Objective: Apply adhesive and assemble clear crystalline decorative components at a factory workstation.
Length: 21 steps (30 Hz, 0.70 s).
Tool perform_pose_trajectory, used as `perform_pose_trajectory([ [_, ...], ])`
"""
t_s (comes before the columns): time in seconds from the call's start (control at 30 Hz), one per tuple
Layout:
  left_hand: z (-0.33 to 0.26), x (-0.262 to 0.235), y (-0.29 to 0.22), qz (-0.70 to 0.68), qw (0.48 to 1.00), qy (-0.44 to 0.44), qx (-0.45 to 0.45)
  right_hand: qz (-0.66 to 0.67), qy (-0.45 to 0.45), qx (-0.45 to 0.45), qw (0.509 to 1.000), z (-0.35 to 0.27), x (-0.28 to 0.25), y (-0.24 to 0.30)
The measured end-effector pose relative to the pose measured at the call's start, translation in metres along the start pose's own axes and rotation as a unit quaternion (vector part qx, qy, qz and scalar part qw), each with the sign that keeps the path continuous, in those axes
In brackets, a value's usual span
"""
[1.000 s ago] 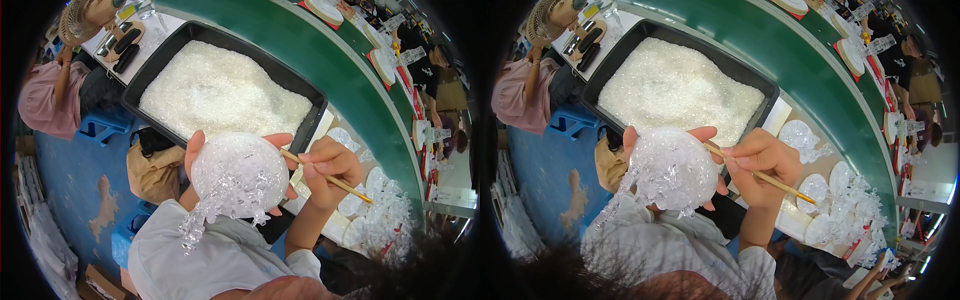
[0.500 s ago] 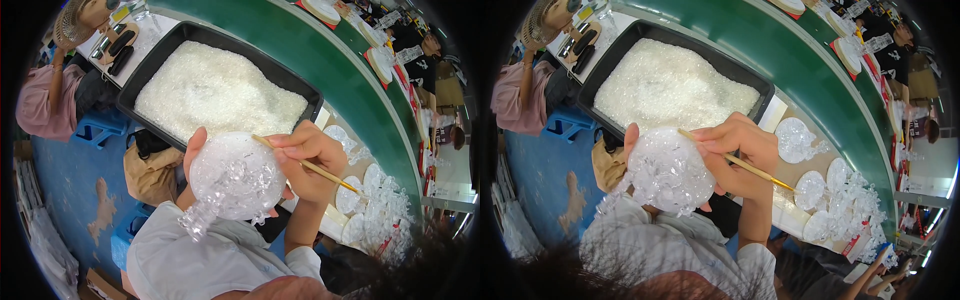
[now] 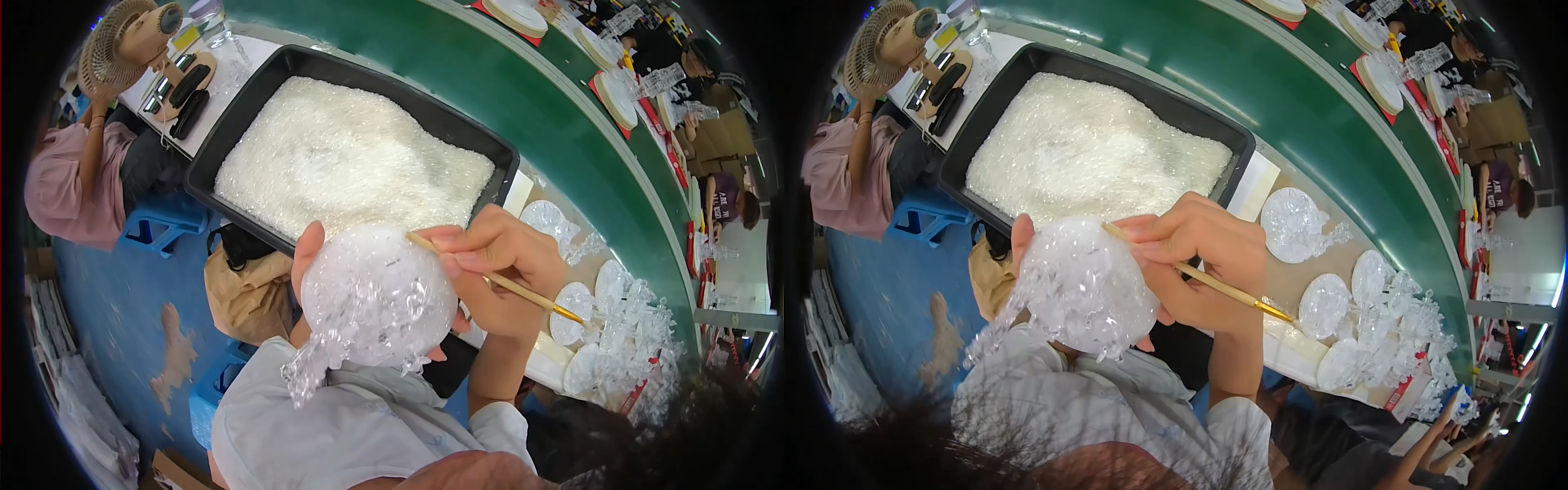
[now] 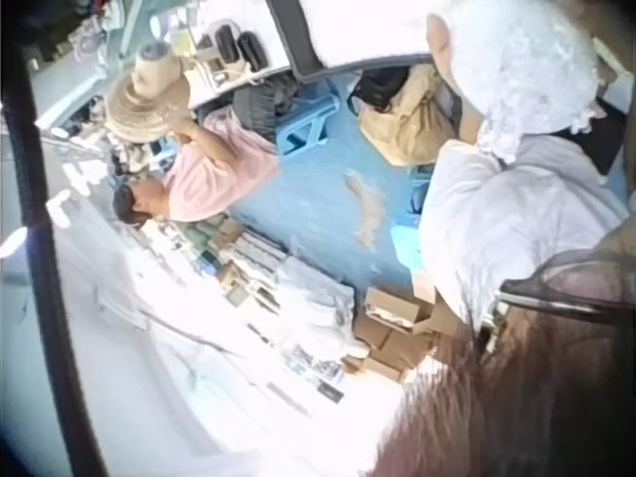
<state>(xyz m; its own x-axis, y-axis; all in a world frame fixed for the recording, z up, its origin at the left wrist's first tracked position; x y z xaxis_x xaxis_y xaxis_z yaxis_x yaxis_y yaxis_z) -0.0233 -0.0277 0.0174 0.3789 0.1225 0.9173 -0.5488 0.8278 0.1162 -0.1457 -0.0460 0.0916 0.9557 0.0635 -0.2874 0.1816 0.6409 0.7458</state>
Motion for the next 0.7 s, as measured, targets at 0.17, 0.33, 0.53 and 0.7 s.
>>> perform_pose_trajectory([
  [0.17, -0.002, -0.003, 0.002, 0.033, 0.999, -0.025, -0.009, 0.032, 0.004, -0.021, 0.999, -0.013, -0.013, 0.002],
  [0.33, -0.005, -0.001, 0.004, 0.077, 0.996, -0.030, -0.039, 0.035, 0.003, -0.032, 0.999, -0.011, -0.005, 0.003],
  [0.53, -0.005, -0.005, -0.002, 0.105, 0.988, -0.055, -0.103, 0.047, -0.008, -0.024, 0.999, -0.007, -0.006, 0.000],
  [0.7, 0.001, -0.001, 0.000, 0.093, 0.995, -0.027, -0.018, 0.025, 0.002, -0.020, 0.999, -0.015, -0.015, 0.006],
])
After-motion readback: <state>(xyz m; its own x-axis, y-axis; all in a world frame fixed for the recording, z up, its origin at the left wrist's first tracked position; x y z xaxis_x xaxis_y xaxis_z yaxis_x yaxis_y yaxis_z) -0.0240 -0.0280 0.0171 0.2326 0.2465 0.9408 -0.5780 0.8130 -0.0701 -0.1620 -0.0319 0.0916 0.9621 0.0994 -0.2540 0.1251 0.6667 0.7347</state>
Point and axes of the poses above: each hand's wrist, its own z-axis towards the middle knuckle, its own x-axis out of the palm, y = z × x, the point moved 7 cm from there along z, towards the middle knuckle, and after that the axes turned 9 degrees about y, right-handed, at the moved point
